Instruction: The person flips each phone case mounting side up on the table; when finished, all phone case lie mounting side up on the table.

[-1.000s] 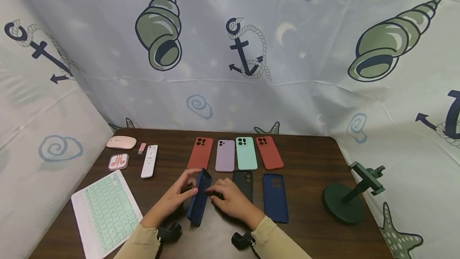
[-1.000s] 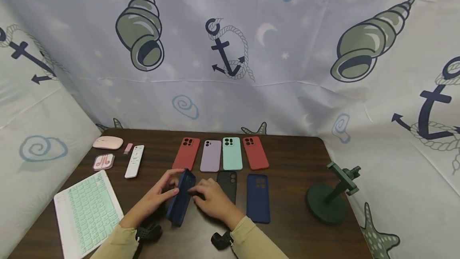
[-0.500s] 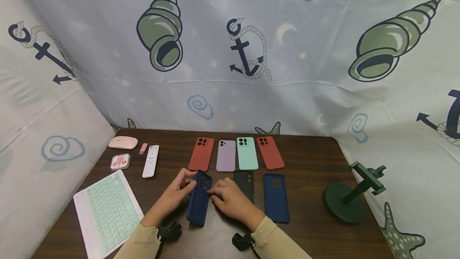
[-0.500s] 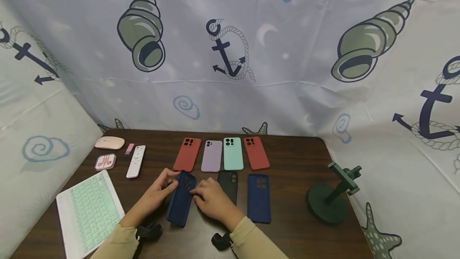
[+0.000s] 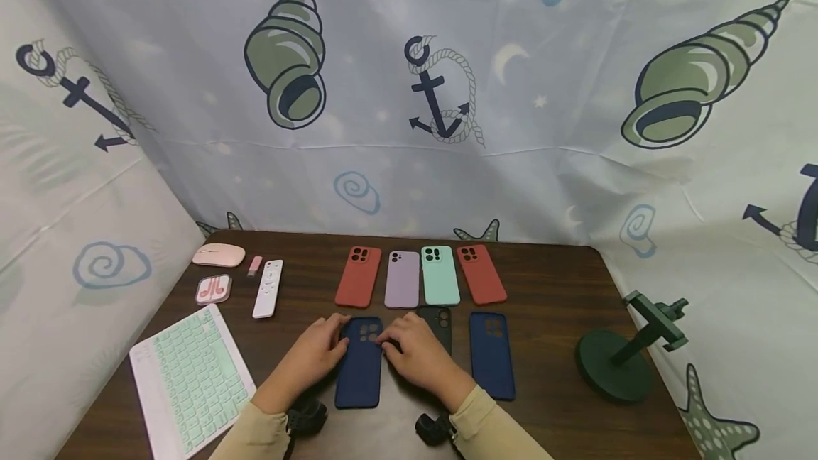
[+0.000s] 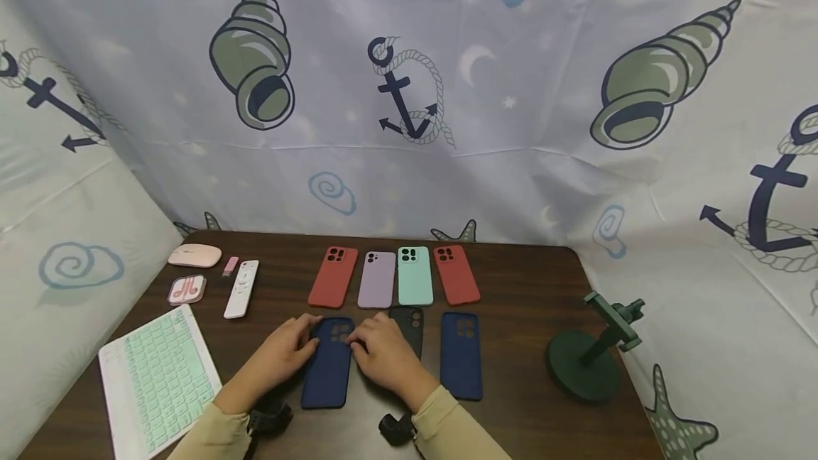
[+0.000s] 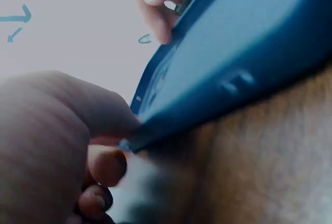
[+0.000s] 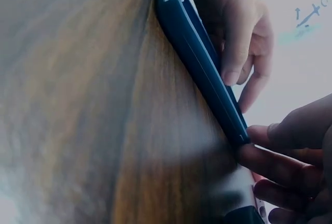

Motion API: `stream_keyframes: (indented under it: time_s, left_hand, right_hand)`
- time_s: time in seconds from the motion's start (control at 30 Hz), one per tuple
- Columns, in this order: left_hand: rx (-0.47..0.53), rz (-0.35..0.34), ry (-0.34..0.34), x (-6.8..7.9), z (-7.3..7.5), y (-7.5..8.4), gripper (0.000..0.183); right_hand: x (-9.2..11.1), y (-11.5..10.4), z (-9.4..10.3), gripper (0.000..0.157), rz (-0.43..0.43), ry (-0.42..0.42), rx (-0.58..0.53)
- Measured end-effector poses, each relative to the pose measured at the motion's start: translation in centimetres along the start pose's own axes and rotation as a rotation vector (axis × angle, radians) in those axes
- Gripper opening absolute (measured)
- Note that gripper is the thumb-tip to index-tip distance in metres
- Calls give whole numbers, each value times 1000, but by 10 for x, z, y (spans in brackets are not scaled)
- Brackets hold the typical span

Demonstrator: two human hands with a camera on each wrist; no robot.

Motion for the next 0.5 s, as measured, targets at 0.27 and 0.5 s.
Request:
stream_keyframes:
  time_s: [0.27, 0.5]
  left_hand:
    - [30, -22, 71, 0, 1, -1, 32]
    - [411, 65, 228, 4, 7, -14, 19]
  right_hand:
    - [0, 6, 4, 10, -8, 84, -101]
    - [-4, 11, 11, 12, -154, 113, -323]
Point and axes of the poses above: each hand's wrist, its own x-axis away from the middle knuckle, its own z-axis out of the back of the hand, y = z × x, the point moved 5 cm from there along -x, towards the middle knuckle, and after that the axes turned 2 degrees about -z, right-handed, at the moved point
